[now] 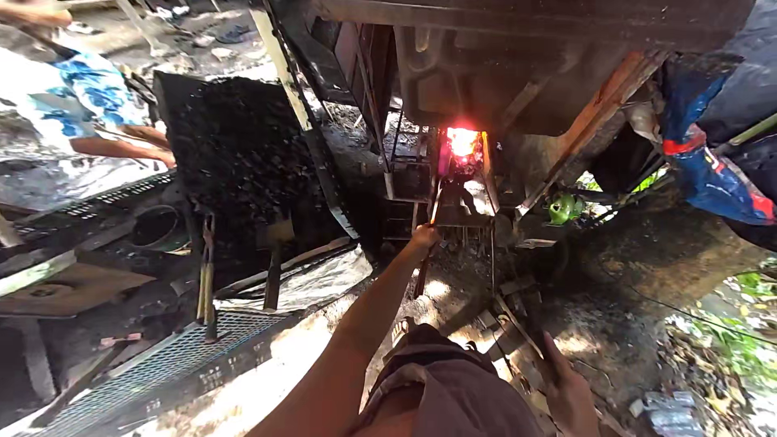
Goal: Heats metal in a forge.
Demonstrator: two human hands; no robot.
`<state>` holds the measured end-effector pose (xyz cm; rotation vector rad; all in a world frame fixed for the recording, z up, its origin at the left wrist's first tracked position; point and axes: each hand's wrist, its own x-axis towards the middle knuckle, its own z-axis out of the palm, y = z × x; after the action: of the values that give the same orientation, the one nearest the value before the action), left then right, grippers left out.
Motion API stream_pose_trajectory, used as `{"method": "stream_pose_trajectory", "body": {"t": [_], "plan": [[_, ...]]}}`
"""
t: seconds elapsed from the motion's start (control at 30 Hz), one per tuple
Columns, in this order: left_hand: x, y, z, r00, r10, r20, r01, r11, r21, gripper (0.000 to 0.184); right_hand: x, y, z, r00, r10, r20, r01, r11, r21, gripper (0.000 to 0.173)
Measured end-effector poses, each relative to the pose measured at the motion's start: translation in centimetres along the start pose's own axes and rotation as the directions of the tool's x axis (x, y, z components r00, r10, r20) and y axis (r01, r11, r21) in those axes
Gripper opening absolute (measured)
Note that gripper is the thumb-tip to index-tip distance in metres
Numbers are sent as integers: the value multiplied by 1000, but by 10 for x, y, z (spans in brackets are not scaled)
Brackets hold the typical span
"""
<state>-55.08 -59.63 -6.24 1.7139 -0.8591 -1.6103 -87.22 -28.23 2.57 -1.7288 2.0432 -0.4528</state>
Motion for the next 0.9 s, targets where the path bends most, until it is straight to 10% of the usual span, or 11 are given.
{"method": "stream_pose_trajectory", "body": {"t": [0.4,0.57,0.7,0.9], "plan": [[-36,-2,4,988,-67,142,86,988,-131,50,52,-16,-29,991,15,132,2,991,-131,56],[-16,20,19,985,-97,143,123,975,-186,46,65,19,-27,968,17,249,-62,983,175,55],[-5,31,29,989,-108,98,129,960,-247,36,74,38,-16,913,90,398,-344,693,633,57],[15,11,54,1000,9,14,-7,993,-116,52,60,44,-14,919,92,384,-343,667,662,57]]}}
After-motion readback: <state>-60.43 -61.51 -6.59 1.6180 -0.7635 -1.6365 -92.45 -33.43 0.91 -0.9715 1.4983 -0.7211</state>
